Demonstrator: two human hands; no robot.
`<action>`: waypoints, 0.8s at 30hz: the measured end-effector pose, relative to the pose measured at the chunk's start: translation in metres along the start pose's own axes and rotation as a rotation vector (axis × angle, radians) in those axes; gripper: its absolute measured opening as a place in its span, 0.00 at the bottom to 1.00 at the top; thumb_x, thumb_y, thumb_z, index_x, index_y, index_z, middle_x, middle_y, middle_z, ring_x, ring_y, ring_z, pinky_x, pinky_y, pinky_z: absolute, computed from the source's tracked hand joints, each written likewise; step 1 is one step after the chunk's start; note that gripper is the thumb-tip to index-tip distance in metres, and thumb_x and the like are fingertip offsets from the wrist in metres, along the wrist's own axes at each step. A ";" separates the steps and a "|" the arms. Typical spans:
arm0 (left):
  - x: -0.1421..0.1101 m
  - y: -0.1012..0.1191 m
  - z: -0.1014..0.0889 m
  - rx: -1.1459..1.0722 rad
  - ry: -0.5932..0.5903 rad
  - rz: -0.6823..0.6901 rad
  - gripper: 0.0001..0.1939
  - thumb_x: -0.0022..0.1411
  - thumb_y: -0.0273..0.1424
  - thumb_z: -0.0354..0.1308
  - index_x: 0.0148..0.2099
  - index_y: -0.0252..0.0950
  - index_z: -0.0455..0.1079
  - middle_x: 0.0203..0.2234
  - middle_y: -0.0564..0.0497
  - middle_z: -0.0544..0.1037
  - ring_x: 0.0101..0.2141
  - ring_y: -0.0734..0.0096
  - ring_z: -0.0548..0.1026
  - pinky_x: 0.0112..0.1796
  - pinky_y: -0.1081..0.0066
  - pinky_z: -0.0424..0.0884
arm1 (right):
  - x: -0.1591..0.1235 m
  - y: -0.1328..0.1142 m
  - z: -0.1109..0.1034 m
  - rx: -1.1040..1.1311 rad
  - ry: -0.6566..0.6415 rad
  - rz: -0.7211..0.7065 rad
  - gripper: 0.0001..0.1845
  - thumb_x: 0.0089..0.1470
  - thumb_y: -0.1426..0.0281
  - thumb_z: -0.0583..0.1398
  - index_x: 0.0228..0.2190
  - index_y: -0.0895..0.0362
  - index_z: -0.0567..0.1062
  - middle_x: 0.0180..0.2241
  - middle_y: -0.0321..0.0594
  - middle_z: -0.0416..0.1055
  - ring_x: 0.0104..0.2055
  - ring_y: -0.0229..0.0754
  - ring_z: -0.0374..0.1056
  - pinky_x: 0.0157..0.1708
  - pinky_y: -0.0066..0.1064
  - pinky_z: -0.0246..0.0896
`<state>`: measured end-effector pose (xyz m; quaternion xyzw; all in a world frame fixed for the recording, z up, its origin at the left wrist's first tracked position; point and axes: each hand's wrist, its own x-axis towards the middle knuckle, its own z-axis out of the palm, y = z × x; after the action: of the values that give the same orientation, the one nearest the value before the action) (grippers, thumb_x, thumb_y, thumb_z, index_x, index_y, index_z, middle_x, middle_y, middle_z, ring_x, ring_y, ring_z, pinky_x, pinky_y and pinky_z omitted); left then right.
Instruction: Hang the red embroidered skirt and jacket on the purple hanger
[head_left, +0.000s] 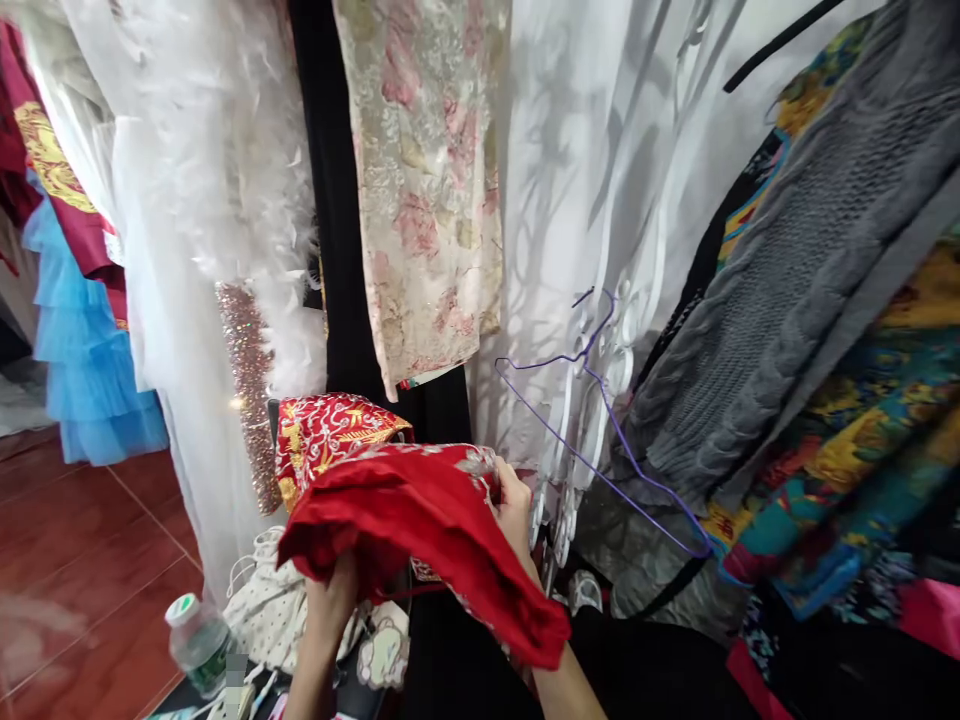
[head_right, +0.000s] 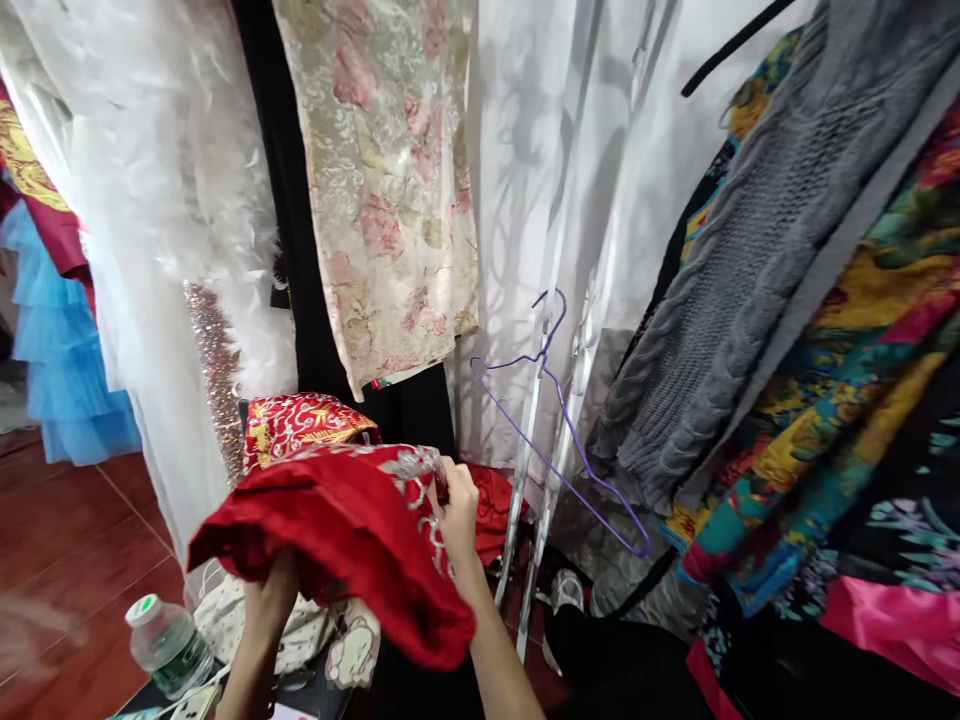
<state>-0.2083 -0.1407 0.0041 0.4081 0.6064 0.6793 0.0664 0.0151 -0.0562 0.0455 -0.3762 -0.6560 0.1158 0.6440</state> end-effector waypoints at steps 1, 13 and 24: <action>-0.003 0.009 0.008 -0.004 -0.024 0.010 0.19 0.51 0.48 0.59 0.24 0.39 0.60 0.17 0.54 0.67 0.20 0.71 0.65 0.22 0.70 0.69 | -0.010 0.014 -0.005 -0.022 -0.011 0.064 0.11 0.61 0.65 0.55 0.31 0.56 0.74 0.24 0.35 0.68 0.26 0.40 0.65 0.27 0.30 0.61; -0.008 0.058 0.108 -0.090 -0.621 0.026 0.22 0.53 0.43 0.63 0.47 0.38 0.68 0.42 0.46 0.81 0.42 0.59 0.80 0.46 0.64 0.75 | -0.058 0.074 -0.060 -0.484 0.038 0.099 0.13 0.62 0.68 0.52 0.37 0.54 0.76 0.34 0.45 0.77 0.33 0.48 0.73 0.35 0.37 0.66; 0.011 0.114 0.217 0.219 -0.673 0.210 0.32 0.58 0.59 0.52 0.21 0.34 0.66 0.16 0.55 0.64 0.22 0.75 0.60 0.26 0.72 0.52 | -0.026 0.015 -0.107 -0.422 0.021 -0.107 0.31 0.63 0.73 0.51 0.66 0.53 0.53 0.62 0.58 0.61 0.62 0.54 0.64 0.54 0.47 0.66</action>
<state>-0.0318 0.0038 0.0949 0.6733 0.5745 0.4413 0.1479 0.1171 -0.0979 0.0316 -0.4685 -0.6781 -0.0626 0.5628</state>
